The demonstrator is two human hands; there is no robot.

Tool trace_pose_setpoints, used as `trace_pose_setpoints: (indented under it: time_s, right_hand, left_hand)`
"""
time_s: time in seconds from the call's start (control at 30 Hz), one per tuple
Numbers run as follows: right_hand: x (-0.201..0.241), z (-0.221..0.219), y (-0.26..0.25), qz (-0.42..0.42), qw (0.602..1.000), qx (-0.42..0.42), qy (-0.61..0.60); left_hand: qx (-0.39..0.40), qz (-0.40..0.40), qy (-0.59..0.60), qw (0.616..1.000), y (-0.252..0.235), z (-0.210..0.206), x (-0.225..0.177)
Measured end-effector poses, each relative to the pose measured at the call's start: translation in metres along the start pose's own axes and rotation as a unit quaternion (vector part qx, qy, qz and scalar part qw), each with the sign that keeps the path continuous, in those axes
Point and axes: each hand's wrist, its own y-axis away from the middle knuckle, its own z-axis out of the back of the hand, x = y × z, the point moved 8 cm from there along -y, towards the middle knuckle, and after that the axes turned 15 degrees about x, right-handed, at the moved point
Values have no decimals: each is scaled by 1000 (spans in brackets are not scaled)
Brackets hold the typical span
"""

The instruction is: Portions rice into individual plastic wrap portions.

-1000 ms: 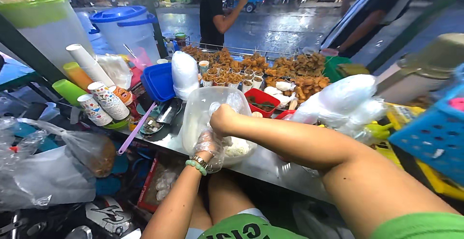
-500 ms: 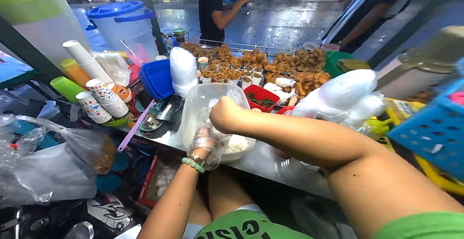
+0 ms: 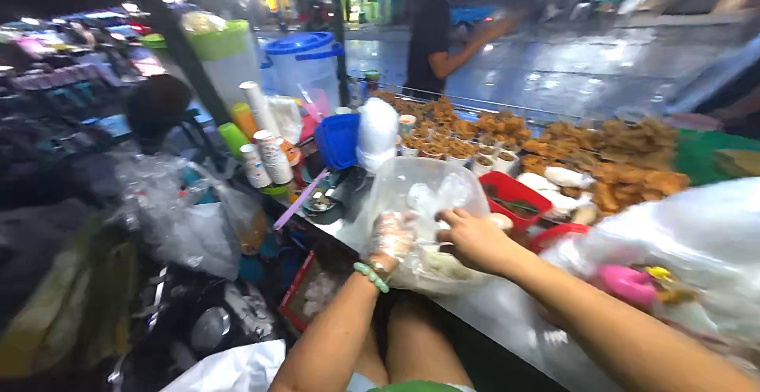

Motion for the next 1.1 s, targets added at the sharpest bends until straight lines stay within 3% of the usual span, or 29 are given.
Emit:
trace_pose_setpoints:
  time_s: [0.1, 0.17, 0.27, 0.37, 0.43, 0.57, 0.63, 0.67, 0.77, 0.83, 0.87, 1.0, 1.03, 1.07, 1.1]
  right_hand:
    - [-4, 15, 9, 30, 996, -78, -21]
    - [3, 26, 22, 94, 976, -174, -86]
    - [18, 20, 31, 139, 935, -289, -152]
    - [18, 17, 44, 123, 889, -412, -154]
    - [12, 25, 58, 93, 874, -435, -197]
    - [26, 29, 67, 133, 840, -428, -307]
    - [35, 29, 68, 181, 818, -430, -337]
    - [35, 29, 71, 196, 804, -430, -361]
    - [15, 31, 83, 231, 725, -437, -479]
    - [-8, 28, 87, 256, 665, -433, -552]
    - [-15, 24, 86, 267, 664, -418, -559]
    - [-3, -19, 68, 210, 811, -290, -463]
    - [2, -22, 70, 217, 821, -295, -439]
    - [-2, -19, 79, 223, 805, -320, -448]
    - [-14, -12, 89, 222, 761, -363, -490]
  left_hand:
    - [13, 19, -155, 988, 3, 15, -7]
    - [-4, -10, -124, 992, 7, 19, -11]
    - [-41, -177, 44, 982, 27, 9, -40]
    - [-26, -329, 191, 925, 45, -2, -64]
    - [-25, -391, 166, 905, 44, -2, -63]
    - [57, -230, -5, 971, 38, -40, -28]
    - [66, -236, -101, 964, 39, -73, -12]
    - [35, -270, -144, 951, 41, -85, -8]
    - [12, -233, -33, 972, 31, -87, -3]
    - [56, -194, 4, 979, 22, -87, -2]
    - [66, -201, 9, 977, 21, -87, -4]
    - [64, -238, 2, 969, 28, -84, -11]
    - [53, -255, -4, 965, 30, -83, -12]
    - [58, -254, -13, 965, 31, -82, -14]
    - [67, -243, -16, 968, 29, -82, -13]
